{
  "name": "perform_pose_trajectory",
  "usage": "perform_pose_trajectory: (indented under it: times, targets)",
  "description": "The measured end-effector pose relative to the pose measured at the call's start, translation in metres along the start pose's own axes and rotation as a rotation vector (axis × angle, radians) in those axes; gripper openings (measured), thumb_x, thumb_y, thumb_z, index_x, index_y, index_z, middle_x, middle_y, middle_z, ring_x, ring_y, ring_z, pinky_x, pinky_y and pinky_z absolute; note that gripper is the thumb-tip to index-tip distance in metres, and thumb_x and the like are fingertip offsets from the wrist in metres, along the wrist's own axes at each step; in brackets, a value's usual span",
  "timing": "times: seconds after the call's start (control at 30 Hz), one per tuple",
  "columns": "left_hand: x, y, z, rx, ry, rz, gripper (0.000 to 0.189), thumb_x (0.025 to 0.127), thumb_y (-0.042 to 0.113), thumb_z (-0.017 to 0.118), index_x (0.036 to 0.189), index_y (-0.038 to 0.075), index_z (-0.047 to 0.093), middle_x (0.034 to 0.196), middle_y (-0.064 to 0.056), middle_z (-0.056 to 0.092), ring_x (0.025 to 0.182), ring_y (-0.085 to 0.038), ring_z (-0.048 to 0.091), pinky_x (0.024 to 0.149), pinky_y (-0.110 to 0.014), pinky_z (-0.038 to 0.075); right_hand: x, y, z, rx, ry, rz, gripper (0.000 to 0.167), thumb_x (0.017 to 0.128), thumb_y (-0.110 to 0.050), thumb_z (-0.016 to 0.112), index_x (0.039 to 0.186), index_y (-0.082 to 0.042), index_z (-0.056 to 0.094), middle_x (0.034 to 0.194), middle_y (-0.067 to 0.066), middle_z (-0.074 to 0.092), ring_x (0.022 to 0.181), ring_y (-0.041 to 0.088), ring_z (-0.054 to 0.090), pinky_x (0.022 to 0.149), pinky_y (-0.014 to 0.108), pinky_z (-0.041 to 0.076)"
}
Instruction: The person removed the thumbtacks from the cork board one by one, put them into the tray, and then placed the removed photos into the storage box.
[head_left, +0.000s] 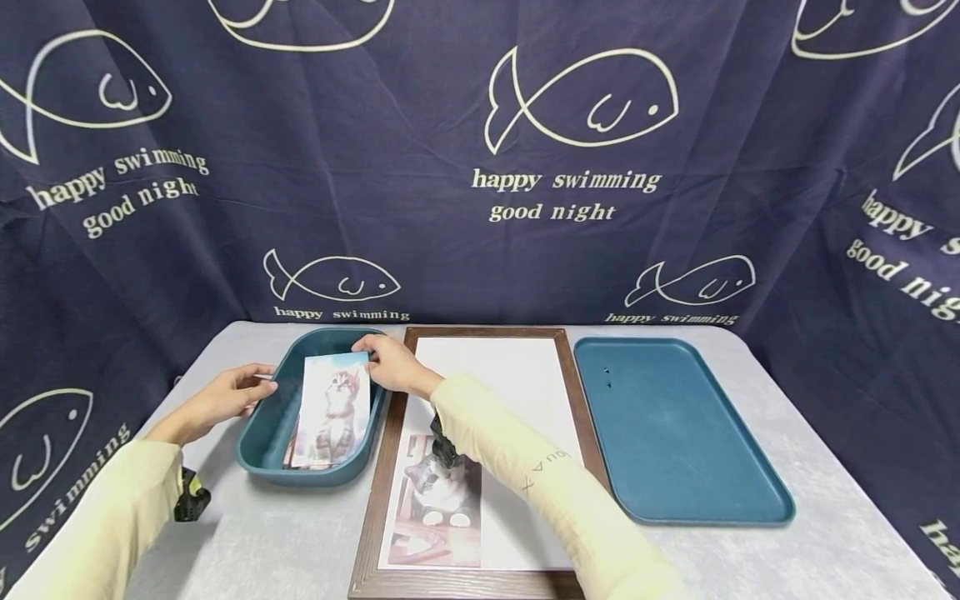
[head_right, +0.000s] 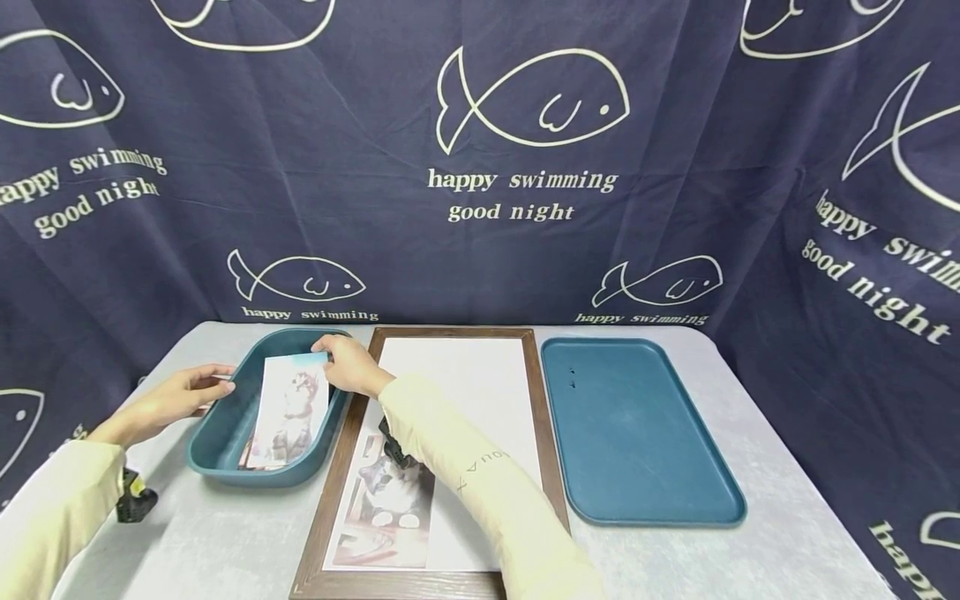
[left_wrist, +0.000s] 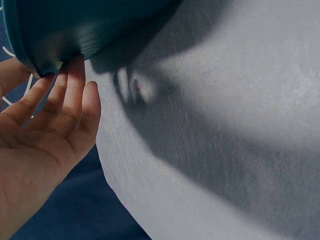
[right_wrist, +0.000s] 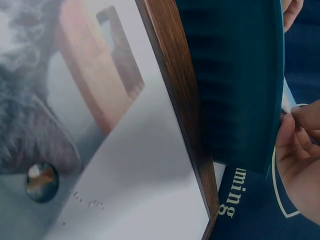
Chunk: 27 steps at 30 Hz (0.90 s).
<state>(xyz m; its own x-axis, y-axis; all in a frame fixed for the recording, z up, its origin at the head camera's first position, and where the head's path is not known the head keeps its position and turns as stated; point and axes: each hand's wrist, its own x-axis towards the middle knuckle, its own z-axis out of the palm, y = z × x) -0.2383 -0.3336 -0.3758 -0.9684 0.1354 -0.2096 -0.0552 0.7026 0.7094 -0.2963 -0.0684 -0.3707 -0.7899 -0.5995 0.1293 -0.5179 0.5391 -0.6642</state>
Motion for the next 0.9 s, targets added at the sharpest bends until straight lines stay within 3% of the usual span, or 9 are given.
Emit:
perform_pose_trajectory:
  times: [0.1,0.37,0.9]
  targets:
    - [-0.0005,-0.0004,0.0003,-0.005,-0.005,0.001,0.057,0.095,0.029,0.047,0.133,-0.010,0.032,0.114,-0.023,0.052,0.081,-0.008,0.049,0.066,-0.025,0.046,-0.0008,-0.0002,-0.0006,-0.004,-0.018,0.010,0.033,0.089,0.000,0.049,0.121,-0.007,0.055,0.125,0.004,0.056,0.104,0.015,0.057,0.082,0.017,0.045]
    - [0.0008,-0.0035,0.0002,-0.004,-0.003,0.022,0.057,0.095,0.029,0.048,0.133,-0.010,0.032,0.110,-0.019,0.053,0.078,-0.007,0.048,0.065,-0.025,0.045,-0.0022,-0.0019,-0.0037,-0.008,-0.042,0.018,0.033,0.088,0.001,0.051,0.120,-0.003,0.055,0.122,0.008,0.057,0.105,0.018,0.056,0.084,0.018,0.044]
    - [-0.0008,-0.0003,0.0007,0.009,0.009,0.024,0.055,0.094,0.029,0.048,0.131,-0.010,0.035,0.112,-0.022,0.054,0.082,-0.007,0.050,0.066,-0.025,0.046,-0.0053,-0.0016,-0.0097,-0.035,-0.074,0.011,0.030,0.088,-0.002,0.053,0.118,-0.004,0.057,0.122,0.008,0.057,0.112,0.023,0.055,0.090,0.024,0.044]
